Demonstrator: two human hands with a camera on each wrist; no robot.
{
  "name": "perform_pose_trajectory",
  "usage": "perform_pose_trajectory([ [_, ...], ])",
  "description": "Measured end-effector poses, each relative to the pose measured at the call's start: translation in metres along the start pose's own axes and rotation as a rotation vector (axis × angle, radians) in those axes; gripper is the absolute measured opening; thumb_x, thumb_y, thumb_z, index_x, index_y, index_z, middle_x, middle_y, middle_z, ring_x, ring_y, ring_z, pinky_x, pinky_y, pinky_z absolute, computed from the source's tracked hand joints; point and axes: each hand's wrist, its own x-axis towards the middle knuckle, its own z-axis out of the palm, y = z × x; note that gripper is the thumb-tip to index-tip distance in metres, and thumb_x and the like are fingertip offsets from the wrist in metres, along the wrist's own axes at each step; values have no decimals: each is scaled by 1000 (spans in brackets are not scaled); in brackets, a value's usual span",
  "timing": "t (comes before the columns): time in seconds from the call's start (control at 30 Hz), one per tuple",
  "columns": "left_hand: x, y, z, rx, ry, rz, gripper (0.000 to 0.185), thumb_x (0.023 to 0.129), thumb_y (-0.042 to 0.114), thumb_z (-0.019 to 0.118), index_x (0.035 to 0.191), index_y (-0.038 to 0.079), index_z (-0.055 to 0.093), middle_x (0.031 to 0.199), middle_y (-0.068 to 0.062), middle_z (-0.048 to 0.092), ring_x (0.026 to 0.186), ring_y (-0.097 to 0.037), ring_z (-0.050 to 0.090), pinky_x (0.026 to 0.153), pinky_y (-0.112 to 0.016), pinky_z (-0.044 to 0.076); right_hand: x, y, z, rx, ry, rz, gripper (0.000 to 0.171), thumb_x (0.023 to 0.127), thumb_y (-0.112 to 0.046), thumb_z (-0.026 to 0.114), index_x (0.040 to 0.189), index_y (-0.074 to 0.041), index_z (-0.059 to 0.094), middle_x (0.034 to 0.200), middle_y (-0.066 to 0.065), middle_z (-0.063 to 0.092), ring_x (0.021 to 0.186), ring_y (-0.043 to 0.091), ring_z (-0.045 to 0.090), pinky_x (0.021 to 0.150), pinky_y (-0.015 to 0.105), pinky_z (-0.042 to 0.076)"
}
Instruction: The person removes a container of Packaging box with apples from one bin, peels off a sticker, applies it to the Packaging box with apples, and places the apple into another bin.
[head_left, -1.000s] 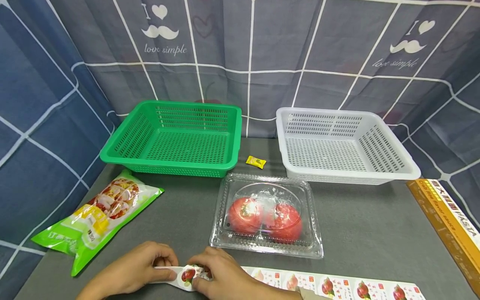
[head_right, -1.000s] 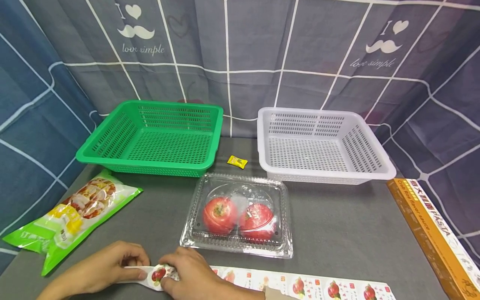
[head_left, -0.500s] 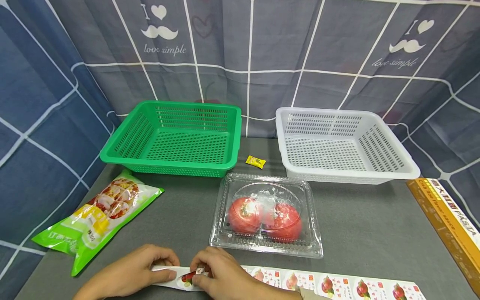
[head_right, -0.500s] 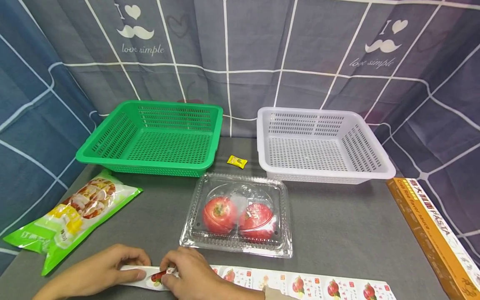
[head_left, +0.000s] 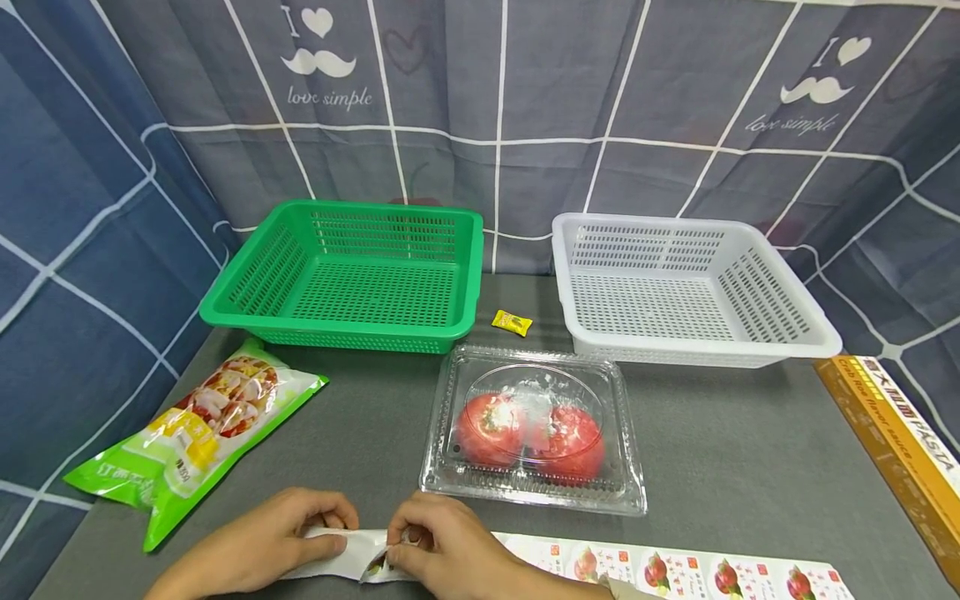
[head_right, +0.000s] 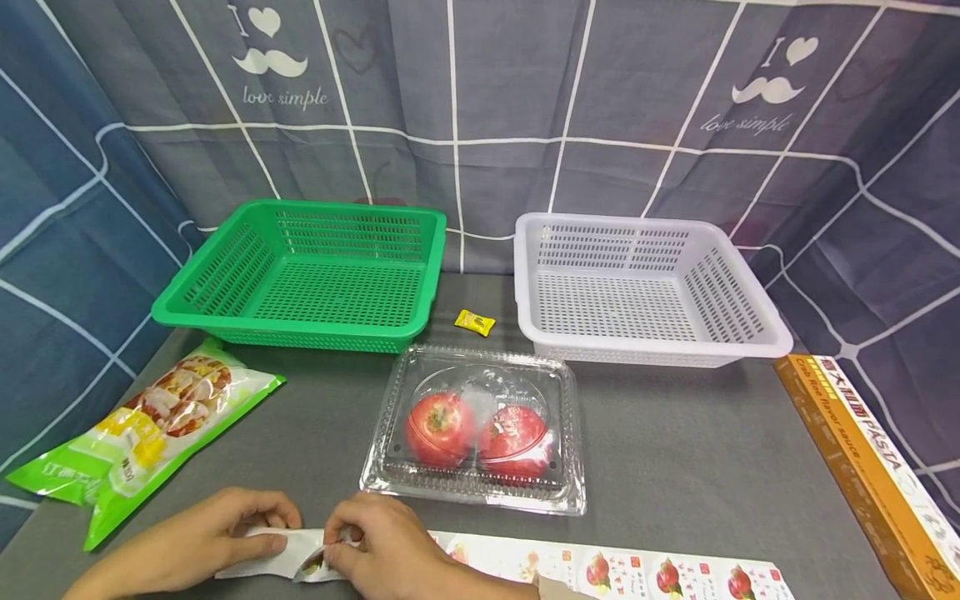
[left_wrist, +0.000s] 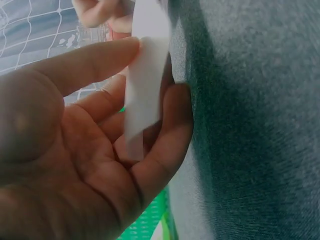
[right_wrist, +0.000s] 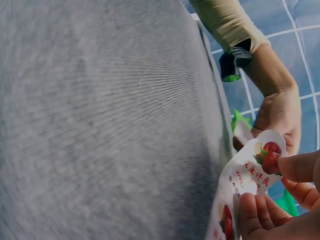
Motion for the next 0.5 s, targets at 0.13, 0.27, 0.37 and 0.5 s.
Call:
perform_pose_trajectory([
  [0.13, 0, -4, -1, 6, 15, 7, 9, 95, 11, 65, 102, 16, 67, 85, 13, 61, 74, 0, 56, 59, -23, 48, -3, -4, -6, 47, -14, -18, 10, 87, -6, 72, 85, -13, 64, 84, -10, 54, 76, -8, 48, 66, 12, 47],
  [0.27, 0, -6, -1, 22, 26, 10, 9, 93, 9, 67, 101, 15, 67, 85, 13, 61, 74, -1, 56, 58, -24, 47, -7, -11, -13, 54, -37, -77, 9, 88, -5, 71, 87, -11, 65, 88, -6, 59, 78, -10, 48, 66, 10, 48],
  [0.37, 1, -6, -2, 23, 32, 1, 9, 93, 10, 67, 100, 15, 67, 85, 12, 62, 75, -2, 56, 58, -24, 47, -9, -17, -21, 47, -14, -140, 8, 89, -5, 70, 87, -12, 65, 86, -5, 60, 78, -10, 47, 64, 10, 47],
  [0.5, 2, -6, -2, 48, 53, 10, 10, 92, 10, 69, 100, 16, 66, 85, 12, 62, 75, -3, 56, 58, -24, 47, -11, -27, -37, 138, 48, -158, 7, 92, -5, 68, 89, -11, 66, 84, -3, 61, 79, -5, 52, 66, 16, 51],
])
